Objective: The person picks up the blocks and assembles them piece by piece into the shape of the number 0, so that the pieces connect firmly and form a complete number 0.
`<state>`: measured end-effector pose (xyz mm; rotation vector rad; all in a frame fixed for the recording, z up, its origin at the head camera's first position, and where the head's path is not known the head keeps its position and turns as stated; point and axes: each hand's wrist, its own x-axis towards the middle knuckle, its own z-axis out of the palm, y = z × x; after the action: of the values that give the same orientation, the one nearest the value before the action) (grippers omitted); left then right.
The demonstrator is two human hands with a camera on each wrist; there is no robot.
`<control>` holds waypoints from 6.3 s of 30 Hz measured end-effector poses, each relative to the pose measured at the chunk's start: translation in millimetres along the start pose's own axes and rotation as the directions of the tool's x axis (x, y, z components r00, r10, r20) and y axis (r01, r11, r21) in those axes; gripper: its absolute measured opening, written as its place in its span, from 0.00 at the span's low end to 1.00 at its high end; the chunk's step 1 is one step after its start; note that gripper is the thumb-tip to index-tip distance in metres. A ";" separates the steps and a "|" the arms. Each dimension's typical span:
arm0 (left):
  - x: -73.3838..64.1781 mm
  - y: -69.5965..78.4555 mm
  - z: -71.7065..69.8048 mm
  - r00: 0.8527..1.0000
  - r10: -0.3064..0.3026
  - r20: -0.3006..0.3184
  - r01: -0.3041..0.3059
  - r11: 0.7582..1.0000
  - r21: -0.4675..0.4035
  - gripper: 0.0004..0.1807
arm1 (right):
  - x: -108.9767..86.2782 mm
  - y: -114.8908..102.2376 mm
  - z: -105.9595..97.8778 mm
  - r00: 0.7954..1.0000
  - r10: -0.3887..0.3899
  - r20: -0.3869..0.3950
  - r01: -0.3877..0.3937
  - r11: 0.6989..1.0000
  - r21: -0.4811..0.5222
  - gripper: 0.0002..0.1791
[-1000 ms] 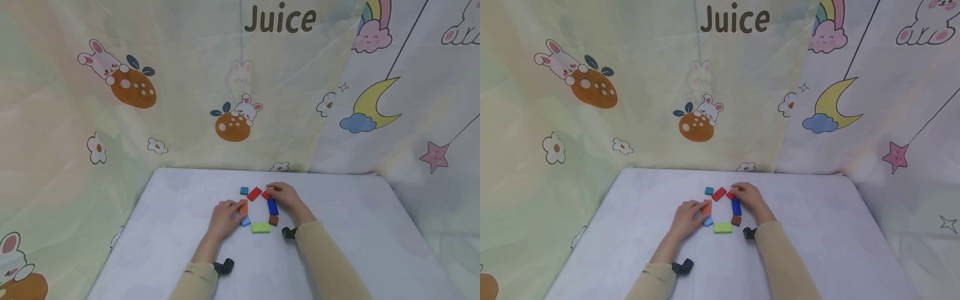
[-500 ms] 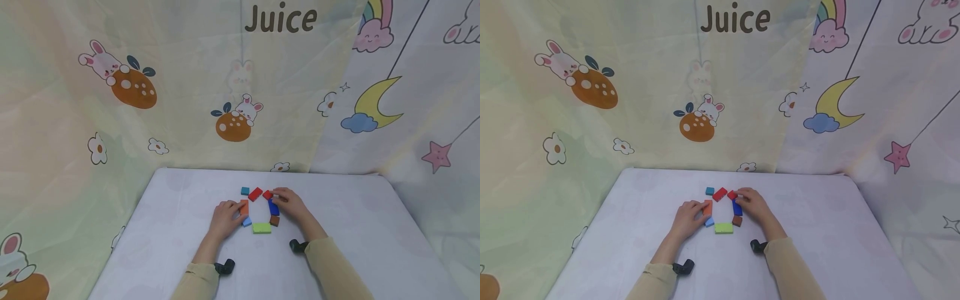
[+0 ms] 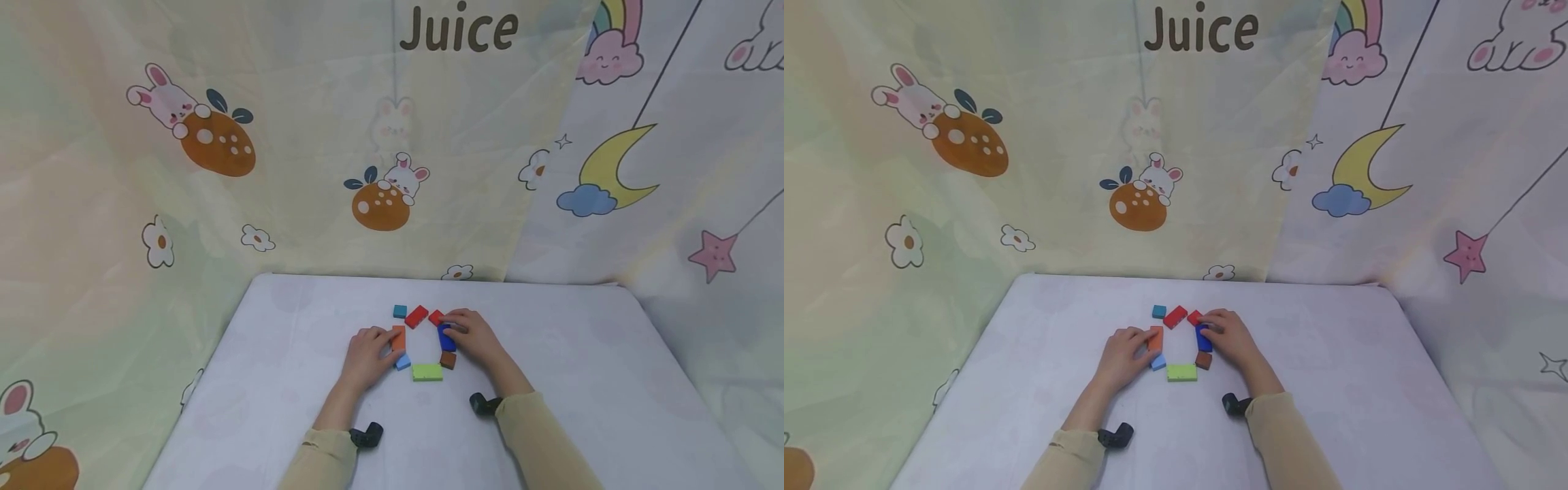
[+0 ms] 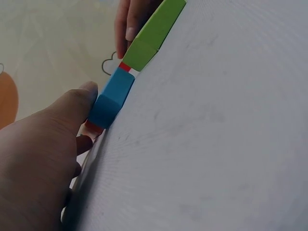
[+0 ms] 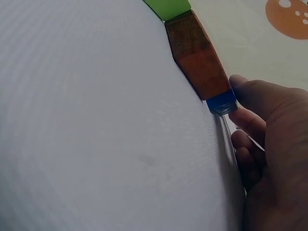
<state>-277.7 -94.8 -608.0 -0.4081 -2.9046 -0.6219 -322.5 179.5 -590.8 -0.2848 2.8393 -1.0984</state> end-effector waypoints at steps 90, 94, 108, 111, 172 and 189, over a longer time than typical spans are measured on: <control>67.9 -13.9 -8.6 0.987 -0.075 0.142 0.118 0.939 -0.323 0.20 | 0.3 1.0 -1.1 1.000 -0.008 -0.008 0.008 1.000 -0.008 0.17; 67.9 -14.1 -7.2 0.985 -0.089 0.149 0.134 0.936 -0.326 0.20 | 0.4 1.1 -1.7 1.000 -0.010 -0.016 0.010 1.000 -0.003 0.16; 66.3 -14.6 -4.4 0.986 -0.093 0.138 0.132 0.942 -0.307 0.19 | 0.5 3.2 -0.1 1.000 -0.015 -0.022 0.016 1.000 0.004 0.17; 66.8 -15.3 -3.2 0.987 -0.093 0.134 0.130 0.945 -0.299 0.19 | 0.2 3.3 0.0 0.999 -0.021 -0.025 0.021 1.000 0.004 0.16; 51.2 -13.9 -5.1 0.993 0.030 0.115 -0.005 0.977 -0.214 0.27 | 85.4 -39.8 -29.7 0.977 0.138 0.166 -0.126 0.989 -0.079 0.18; 50.9 -16.5 -4.0 0.992 0.029 0.120 -0.008 0.984 -0.177 0.27 | 89.6 -55.9 -8.1 0.960 0.200 0.198 -0.187 0.979 -0.084 0.11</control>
<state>-330.7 -99.2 -600.7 -0.5114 -2.9666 -0.8847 -403.5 126.1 -548.1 -0.1125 2.6552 -0.8856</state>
